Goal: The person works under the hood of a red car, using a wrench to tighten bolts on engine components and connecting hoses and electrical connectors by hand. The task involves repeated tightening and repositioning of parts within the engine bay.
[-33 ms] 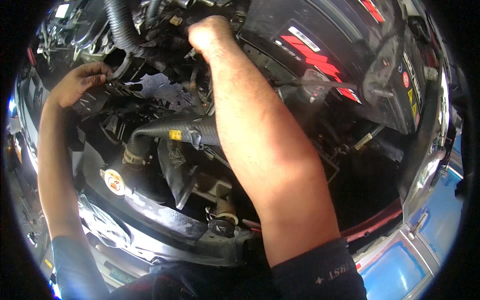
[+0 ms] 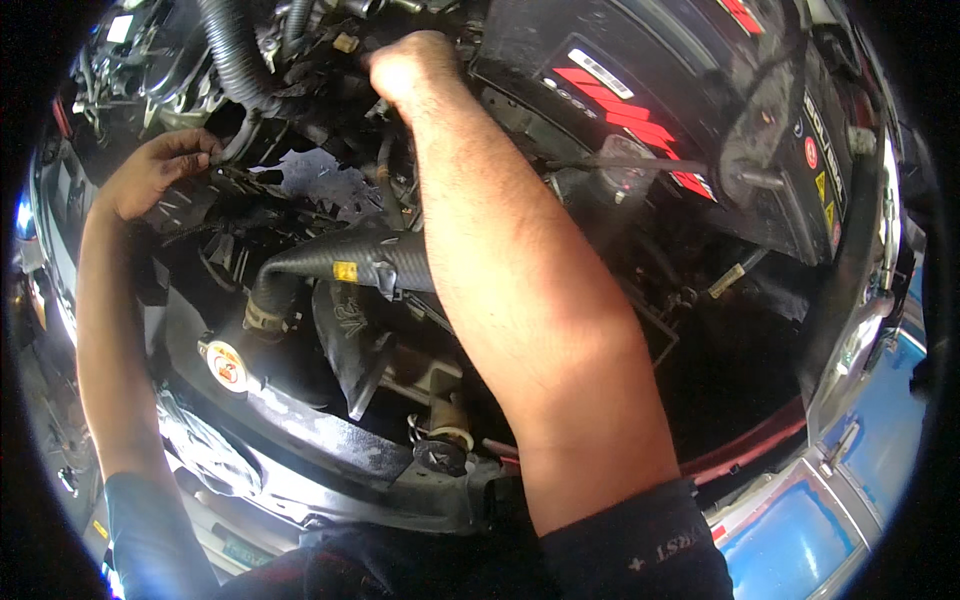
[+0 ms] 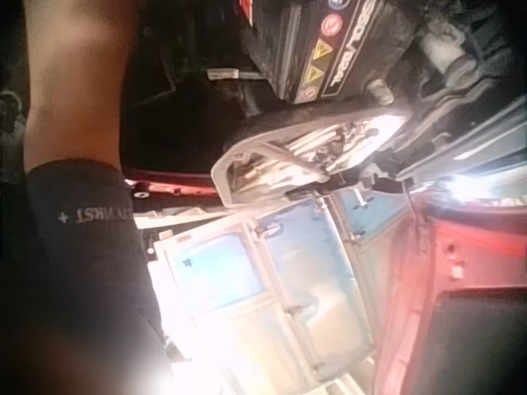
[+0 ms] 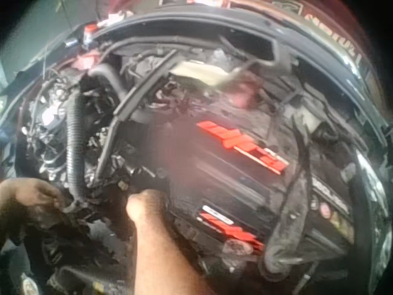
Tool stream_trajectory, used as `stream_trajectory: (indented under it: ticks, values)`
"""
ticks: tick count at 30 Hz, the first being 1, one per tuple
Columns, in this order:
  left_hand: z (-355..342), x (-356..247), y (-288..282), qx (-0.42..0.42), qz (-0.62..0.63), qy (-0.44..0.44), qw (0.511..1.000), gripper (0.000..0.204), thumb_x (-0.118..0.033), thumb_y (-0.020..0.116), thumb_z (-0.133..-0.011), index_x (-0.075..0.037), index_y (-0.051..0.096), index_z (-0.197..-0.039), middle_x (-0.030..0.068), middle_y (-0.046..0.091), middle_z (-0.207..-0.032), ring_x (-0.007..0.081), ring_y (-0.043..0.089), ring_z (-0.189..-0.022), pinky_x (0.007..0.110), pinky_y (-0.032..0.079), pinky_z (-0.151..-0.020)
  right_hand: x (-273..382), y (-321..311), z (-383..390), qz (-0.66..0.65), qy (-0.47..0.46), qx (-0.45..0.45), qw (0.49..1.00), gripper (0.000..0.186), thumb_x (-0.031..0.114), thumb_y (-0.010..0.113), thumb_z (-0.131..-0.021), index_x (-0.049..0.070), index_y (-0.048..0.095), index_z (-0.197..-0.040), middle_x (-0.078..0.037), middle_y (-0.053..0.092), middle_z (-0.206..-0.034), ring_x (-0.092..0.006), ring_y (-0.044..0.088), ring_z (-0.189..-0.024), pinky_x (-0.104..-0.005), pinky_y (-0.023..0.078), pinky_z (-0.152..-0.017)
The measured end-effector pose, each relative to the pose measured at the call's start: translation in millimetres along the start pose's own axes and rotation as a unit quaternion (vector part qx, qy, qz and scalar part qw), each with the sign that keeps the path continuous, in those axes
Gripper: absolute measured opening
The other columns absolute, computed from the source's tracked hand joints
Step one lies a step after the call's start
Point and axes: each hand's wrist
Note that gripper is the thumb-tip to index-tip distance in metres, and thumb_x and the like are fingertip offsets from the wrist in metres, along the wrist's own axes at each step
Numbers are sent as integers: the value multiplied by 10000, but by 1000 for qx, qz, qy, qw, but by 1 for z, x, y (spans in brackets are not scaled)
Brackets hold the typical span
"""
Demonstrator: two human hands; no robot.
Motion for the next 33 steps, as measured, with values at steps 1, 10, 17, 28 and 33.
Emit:
stream_trajectory:
  ticks: [1, 10, 17, 28, 33]
  values:
    - [-1, -1, 1, -7, 2, -18, 1000, 297, -259, 638, -930, -51, 640, -1142, -12, 608, -980, 102, 523, -907, 251, 427, -840, 3, -2, 1, -28, 18, 2, 999, 202, 121, 669, -781, -33, 717, -901, -215, 712, -947, -312, 693, -948, -395, 540, -827]
    - [3, -3, 0, -8, -21, -8, 1000, 303, -279, 618, -943, -47, 643, -1136, 13, 621, -986, 111, 542, -920, 274, 438, -854, 10, -2, 9, -80, 33, 25, 996, 449, 189, 810, -756, 30, 660, -1149, -187, 677, -1123, -275, 679, -1008, -361, 541, -884]
    - [6, -4, 1, -3, -22, -13, 1000, 335, -310, 620, -931, -44, 641, -1133, 32, 634, -1009, 135, 564, -963, 292, 441, -898, 8, -7, 15, -63, 17, 13, 998, 378, 180, 813, -749, 47, 699, -1085, -149, 706, -1065, -244, 687, -958, -344, 533, -881]
    - [8, -11, -1, -7, -40, -19, 999, 338, -322, 632, -930, -66, 645, -1150, 58, 646, -1070, 174, 583, -1035, 323, 443, -957, 4, -2, 13, -56, -14, 7, 998, 418, 159, 817, -752, 36, 682, -1129, -162, 707, -1051, -226, 684, -948, -334, 528, -875]
    - [8, -12, -2, 5, -57, 15, 998, 295, -291, 621, -937, -72, 650, -1133, 65, 650, -1080, 185, 586, -1056, 332, 435, -980, 2, 1, 12, -113, -43, 11, 993, 413, 122, 782, -769, 11, 670, -1151, -178, 702, -1054, -214, 678, -950, -324, 516, -873]
Point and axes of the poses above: each hand's wrist, its own z-axis away from the middle knuckle, its own y-axis out of the palm, x = y × z
